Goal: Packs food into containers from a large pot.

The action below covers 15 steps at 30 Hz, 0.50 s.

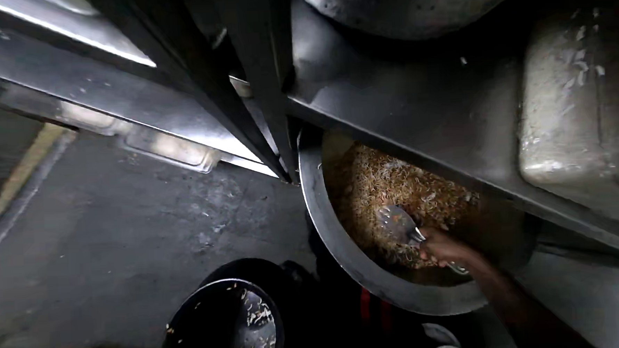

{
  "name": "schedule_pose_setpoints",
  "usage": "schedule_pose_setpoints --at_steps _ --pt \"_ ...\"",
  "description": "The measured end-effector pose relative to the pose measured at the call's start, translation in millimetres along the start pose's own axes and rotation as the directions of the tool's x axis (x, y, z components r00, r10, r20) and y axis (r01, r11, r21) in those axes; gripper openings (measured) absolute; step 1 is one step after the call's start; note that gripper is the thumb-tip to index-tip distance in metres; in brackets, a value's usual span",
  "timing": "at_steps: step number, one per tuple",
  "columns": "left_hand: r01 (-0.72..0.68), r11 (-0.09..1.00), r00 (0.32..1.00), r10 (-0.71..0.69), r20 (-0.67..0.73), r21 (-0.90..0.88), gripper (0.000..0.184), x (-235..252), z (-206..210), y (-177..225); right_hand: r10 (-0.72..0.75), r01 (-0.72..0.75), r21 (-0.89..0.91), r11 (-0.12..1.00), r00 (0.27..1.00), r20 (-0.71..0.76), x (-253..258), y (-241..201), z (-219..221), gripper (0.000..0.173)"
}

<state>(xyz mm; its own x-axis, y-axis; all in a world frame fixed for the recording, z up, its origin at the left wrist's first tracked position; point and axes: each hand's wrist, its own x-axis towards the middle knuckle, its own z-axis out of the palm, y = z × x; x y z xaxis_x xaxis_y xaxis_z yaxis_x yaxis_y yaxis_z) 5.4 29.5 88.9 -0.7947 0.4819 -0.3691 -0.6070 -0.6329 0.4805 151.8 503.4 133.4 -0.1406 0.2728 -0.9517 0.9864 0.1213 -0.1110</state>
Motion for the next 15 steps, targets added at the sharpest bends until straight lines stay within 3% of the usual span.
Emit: schedule_pose_setpoints --at_steps 3,5,8,12,14,15 --pt "-0.093 0.967 0.995 0.099 -0.015 0.237 0.019 -0.5 20.7 24.3 -0.076 0.073 -0.103 0.992 0.997 -0.029 -11.5 -35.4 36.7 0.036" --pt "-0.129 0.927 0.989 0.146 -0.022 0.351 0.014 3.9 50.6 36.3 -0.178 0.167 -0.175 0.970 0.983 -0.053 -9.7 -43.1 34.0 0.034" --pt "-0.141 0.930 0.989 0.148 0.004 0.339 0.014 6.7 77.2 40.4 -0.294 0.240 -0.214 0.947 0.914 -0.280 21.3 -31.5 7.8 0.041" --pt "-0.102 0.955 0.994 0.091 0.054 0.279 0.015 9.8 70.5 32.4 -0.359 0.337 -0.156 0.928 0.704 -0.614 91.5 -54.0 -14.8 0.041" --pt "-0.048 0.953 0.999 0.042 0.025 0.299 0.017 6.5 79.7 29.5 -0.348 0.373 -0.110 0.921 0.664 -0.662 100.6 -88.4 -9.5 0.044" --pt "-0.021 0.952 1.000 0.023 -0.004 0.304 0.017 3.4 82.2 30.0 -0.347 0.380 -0.096 0.920 0.678 -0.648 106.1 -98.7 -1.4 0.044"
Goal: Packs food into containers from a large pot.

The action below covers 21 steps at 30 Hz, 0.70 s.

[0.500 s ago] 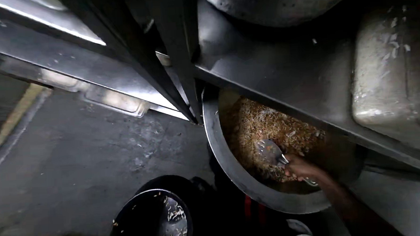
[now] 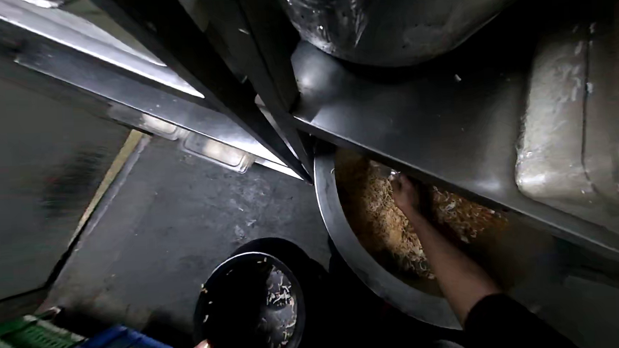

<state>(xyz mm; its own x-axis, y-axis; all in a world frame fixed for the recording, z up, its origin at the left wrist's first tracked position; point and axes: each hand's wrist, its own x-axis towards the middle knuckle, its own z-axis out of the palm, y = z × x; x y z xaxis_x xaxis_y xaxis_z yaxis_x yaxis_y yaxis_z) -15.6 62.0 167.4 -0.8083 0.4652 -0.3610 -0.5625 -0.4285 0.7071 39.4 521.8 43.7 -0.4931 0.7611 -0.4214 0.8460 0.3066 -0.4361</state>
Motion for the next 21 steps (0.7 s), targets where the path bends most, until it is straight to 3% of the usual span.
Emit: schedule_pose_setpoints --at_steps 2,4,6,8,10,13,17,21 --pt "0.019 1.000 1.000 -0.019 -0.014 0.016 0.017 -1.9 -2.5 4.3 -0.016 0.015 0.017 1.000 0.997 0.074 -10.3 -1.9 24.6 0.046" --pt "0.014 1.000 1.000 -0.014 0.006 0.006 0.017 0.3 1.0 5.8 -0.143 0.165 -0.090 0.982 0.967 0.212 -27.7 9.7 35.5 0.047" --pt "-0.002 1.000 1.000 0.002 -0.019 0.020 0.016 2.7 6.5 8.6 -0.208 0.256 -0.174 0.951 0.945 0.254 -36.8 16.2 28.4 0.049" --pt "-0.012 1.000 1.000 0.013 -0.004 0.024 0.015 6.5 8.0 13.5 -0.202 0.215 -0.087 0.973 0.970 0.137 -29.8 27.0 20.4 0.045" --pt "-0.007 1.000 1.000 0.007 0.013 0.019 0.016 10.6 9.0 19.2 -0.100 0.102 -0.018 0.995 0.991 0.084 -22.8 35.8 20.5 0.047" --pt "-0.020 0.999 1.000 0.019 0.023 0.047 0.014 18.9 21.9 32.1 -0.028 0.058 -0.095 0.994 0.957 0.288 -49.8 35.9 34.2 0.053" --pt "-0.001 0.992 1.000 0.001 0.001 0.129 0.013 31.3 59.7 41.3 0.038 0.072 -0.198 0.978 0.865 0.501 -99.3 20.1 29.1 0.047" --pt "0.124 0.986 0.984 -0.108 -0.140 0.112 0.041 58.2 78.1 27.3 0.020 -0.006 -0.026 1.000 0.811 0.585 -102.3 25.6 4.8 0.044"
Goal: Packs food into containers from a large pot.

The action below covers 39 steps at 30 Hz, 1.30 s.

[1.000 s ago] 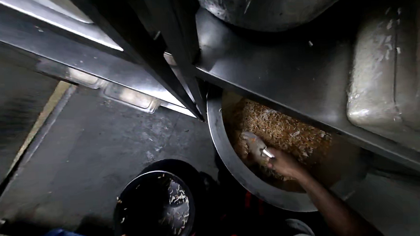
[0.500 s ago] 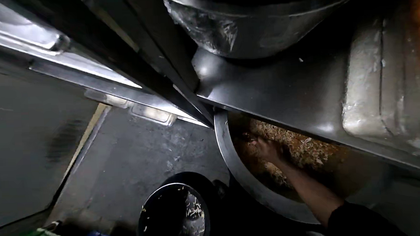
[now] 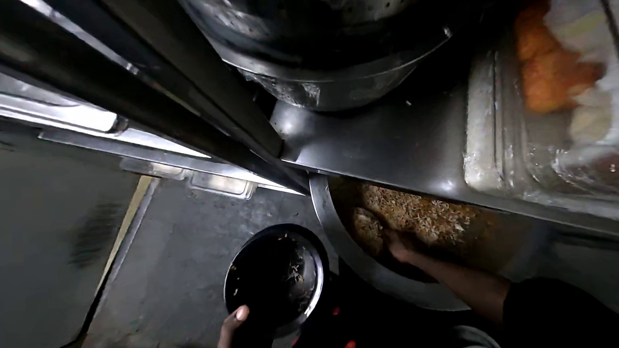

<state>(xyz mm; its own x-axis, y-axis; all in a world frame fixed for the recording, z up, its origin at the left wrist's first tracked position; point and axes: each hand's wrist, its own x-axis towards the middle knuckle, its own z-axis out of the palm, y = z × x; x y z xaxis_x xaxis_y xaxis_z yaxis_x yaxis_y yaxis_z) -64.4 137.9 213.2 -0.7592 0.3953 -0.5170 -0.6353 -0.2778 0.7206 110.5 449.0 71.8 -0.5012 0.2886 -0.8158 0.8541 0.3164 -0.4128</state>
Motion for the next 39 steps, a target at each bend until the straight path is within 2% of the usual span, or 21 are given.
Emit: schedule_pose_setpoints --at_steps 3,5,9,12,14,17,20,21,22,24,25,26,27,28,29,30,33,35,37,39 --pt "0.003 0.992 1.000 -0.005 0.013 0.130 0.086 25.1 13.0 -4.7 0.016 -0.020 0.234 0.972 1.000 0.018 -14.3 8.2 -10.0 0.042" --pt "-0.005 0.965 1.000 0.006 -0.002 0.263 0.106 37.7 24.4 -3.5 0.057 -0.050 0.376 0.925 0.998 -0.010 -26.5 8.1 -12.1 0.039" --pt "0.000 0.878 0.997 0.038 -0.070 0.478 0.094 46.5 66.8 0.5 0.138 -0.078 0.427 0.901 0.984 -0.110 -61.0 6.6 -36.0 0.037" --pt "0.039 0.833 0.998 0.000 -0.071 0.553 0.099 48.0 101.2 -1.9 0.128 -0.015 0.456 0.890 0.967 -0.219 -94.9 -1.6 -58.8 0.036" --pt "0.049 0.794 0.998 -0.018 -0.058 0.605 0.111 50.1 118.8 -13.7 0.114 0.016 0.403 0.915 0.948 -0.296 -118.0 -12.8 -70.3 0.035" --pt "0.058 0.808 0.998 -0.070 -0.002 0.587 0.123 56.7 141.9 -42.5 0.059 0.025 0.208 0.978 0.919 -0.389 -138.0 -38.8 -76.6 0.036" --pt "0.122 0.851 0.986 -0.165 0.038 0.511 0.116 67.5 154.2 -73.5 0.008 -0.010 -0.005 1.000 0.944 -0.329 -153.1 -71.0 -70.3 0.040" --pt "0.156 0.862 0.979 -0.201 0.042 0.482 0.109 70.8 154.6 -79.6 -0.020 -0.009 -0.075 0.997 0.928 -0.373 -158.2 -73.0 -65.7 0.041" --pt "0.184 0.875 0.972 -0.228 0.047 0.448 0.101 73.8 152.6 -83.5 -0.084 0.019 -0.140 0.990 0.878 -0.472 -162.2 -67.3 -60.3 0.041" --pt "0.229 0.904 0.958 -0.275 0.081 0.362 0.083 78.2 142.0 -82.4 -0.229 0.104 -0.221 0.970 0.703 -0.674 -165.2 -41.2 -54.6 0.038" --pt "0.243 0.916 0.949 -0.293 0.117 0.320 0.075 80.3 134.1 -78.8 -0.235 0.116 -0.211 0.971 0.650 -0.723 -166.0 -27.7 -55.8 0.035" --pt "0.264 0.924 0.936 -0.314 0.158 0.276 0.069 83.2 125.6 -74.9 -0.192 0.098 -0.170 0.981 0.649 -0.736 -164.6 -13.7 -58.8 0.035" --pt "0.289 0.930 0.920 -0.335 0.201 0.229 0.066 86.4 118.2 -71.0 -0.108 0.042 -0.110 0.993 0.694 -0.712 -160.5 -0.2 -63.7 0.034" --pt "0.311 0.934 0.906 -0.348 0.242 0.178 0.065 88.7 112.5 -67.3 0.027 -0.060 -0.033 0.998 0.790 -0.612 -154.9 9.8 -73.0 0.034" --pt "0.324 0.938 0.899 -0.346 0.268 0.123 0.066 89.8 108.4 -63.6 0.158 -0.176 0.004 0.984 0.877 -0.455 -144.8 20.3 -84.5 0.036" --pt "0.331 0.940 0.898 -0.339 0.280 0.075 0.068 89.5 104.4 -58.4 0.237 -0.253 -0.015 0.967 0.924 -0.300 -130.9 32.9 -93.1 0.039" --pt "0.306 0.950 0.928 -0.286 0.238 -0.053 0.072 77.6 79.3 -39.6 0.307 -0.301 -0.128 0.945 0.951 0.037 -87.6 68.8 -88.8 0.038" --pt "0.214 0.972 0.962 -0.193 0.191 -0.093 0.066 66.6 47.5 -27.1 0.288 -0.276 -0.093 0.957 0.941 0.179 -63.5 72.7 -69.1 0.042" --pt "0.127 0.989 0.987 -0.119 0.105 -0.076 0.061 53.4 12.2 -16.5 0.225 -0.227 -0.021 0.974 0.942 0.249 -40.3 55.2 -47.4 0.047" --pt "0.083 0.996 0.996 -0.084 -0.006 -0.044 0.059 35.2 -17.7 -7.1 0.152 -0.181 0.119 0.976 0.963 0.221 -11.0 27.4 -20.3 0.050"
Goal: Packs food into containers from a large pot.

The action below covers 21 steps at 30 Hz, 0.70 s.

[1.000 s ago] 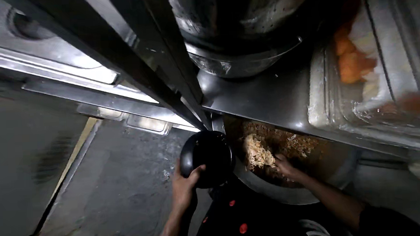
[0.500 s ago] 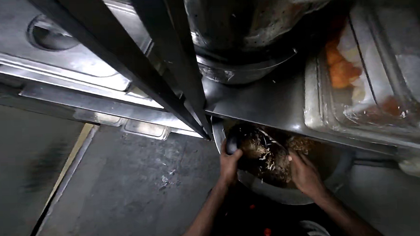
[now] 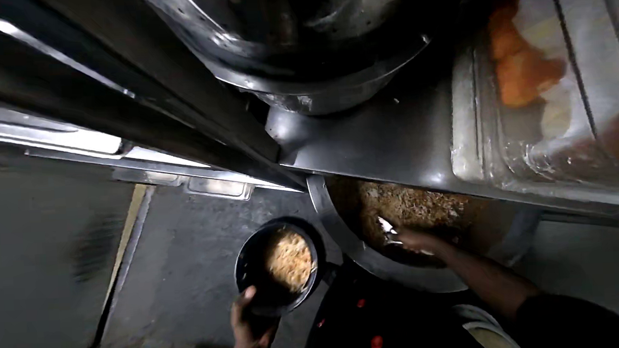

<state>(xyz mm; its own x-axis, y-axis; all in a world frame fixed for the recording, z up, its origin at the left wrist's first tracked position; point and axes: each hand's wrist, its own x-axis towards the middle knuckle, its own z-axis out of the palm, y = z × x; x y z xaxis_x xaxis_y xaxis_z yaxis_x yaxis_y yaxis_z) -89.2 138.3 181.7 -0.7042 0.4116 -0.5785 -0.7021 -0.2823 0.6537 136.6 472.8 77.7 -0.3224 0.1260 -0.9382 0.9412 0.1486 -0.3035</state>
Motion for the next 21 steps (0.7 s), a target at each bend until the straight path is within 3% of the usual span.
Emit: schedule_pose_setpoints --at_steps 2,4,7,10,13,15,18,19,21 --pt "-0.038 0.998 0.995 0.043 -0.095 0.050 0.055 -19.7 -20.1 7.7 -0.104 0.125 0.135 0.983 0.983 -0.153 30.9 -36.3 25.3 0.045" --pt "-0.091 0.992 0.987 0.102 -0.123 0.089 0.039 -39.1 -32.7 13.4 -0.139 0.201 0.196 0.960 0.947 -0.291 60.2 -67.7 45.2 0.044" --pt "-0.210 0.972 0.972 0.218 -0.083 0.102 0.017 -60.5 -43.7 16.0 -0.031 0.056 0.049 0.997 0.916 -0.400 58.4 -111.3 47.2 0.046" --pt "-0.251 0.963 0.958 0.262 -0.118 0.097 0.018 -68.2 -41.7 15.0 -0.100 0.166 0.119 0.979 0.899 -0.427 59.2 -106.6 45.1 0.042" --pt "-0.175 0.982 0.976 0.182 -0.123 0.068 0.035 -61.6 -26.4 9.7 -0.188 0.378 0.366 0.851 0.868 -0.459 59.0 -87.2 45.3 0.035" --pt "-0.141 0.986 0.984 0.149 -0.096 0.090 0.056 -45.7 -16.1 5.2 -0.155 0.365 0.502 0.784 0.898 -0.411 41.6 -85.0 36.5 0.032" --pt "-0.137 0.970 0.989 0.144 -0.020 0.201 0.105 -14.8 11.5 -0.7 -0.131 0.329 0.556 0.764 0.922 -0.365 12.1 -73.4 17.3 0.027" --pt "-0.137 0.957 0.990 0.141 0.002 0.256 0.112 -6.6 26.5 -1.6 -0.128 0.332 0.562 0.757 0.920 -0.371 -1.5 -68.8 9.8 0.027" --pt "-0.117 0.918 0.992 0.124 0.005 0.378 0.105 4.5 63.3 -4.2 -0.142 0.362 0.528 0.768 0.901 -0.411 -30.3 -57.9 -4.9 0.025"
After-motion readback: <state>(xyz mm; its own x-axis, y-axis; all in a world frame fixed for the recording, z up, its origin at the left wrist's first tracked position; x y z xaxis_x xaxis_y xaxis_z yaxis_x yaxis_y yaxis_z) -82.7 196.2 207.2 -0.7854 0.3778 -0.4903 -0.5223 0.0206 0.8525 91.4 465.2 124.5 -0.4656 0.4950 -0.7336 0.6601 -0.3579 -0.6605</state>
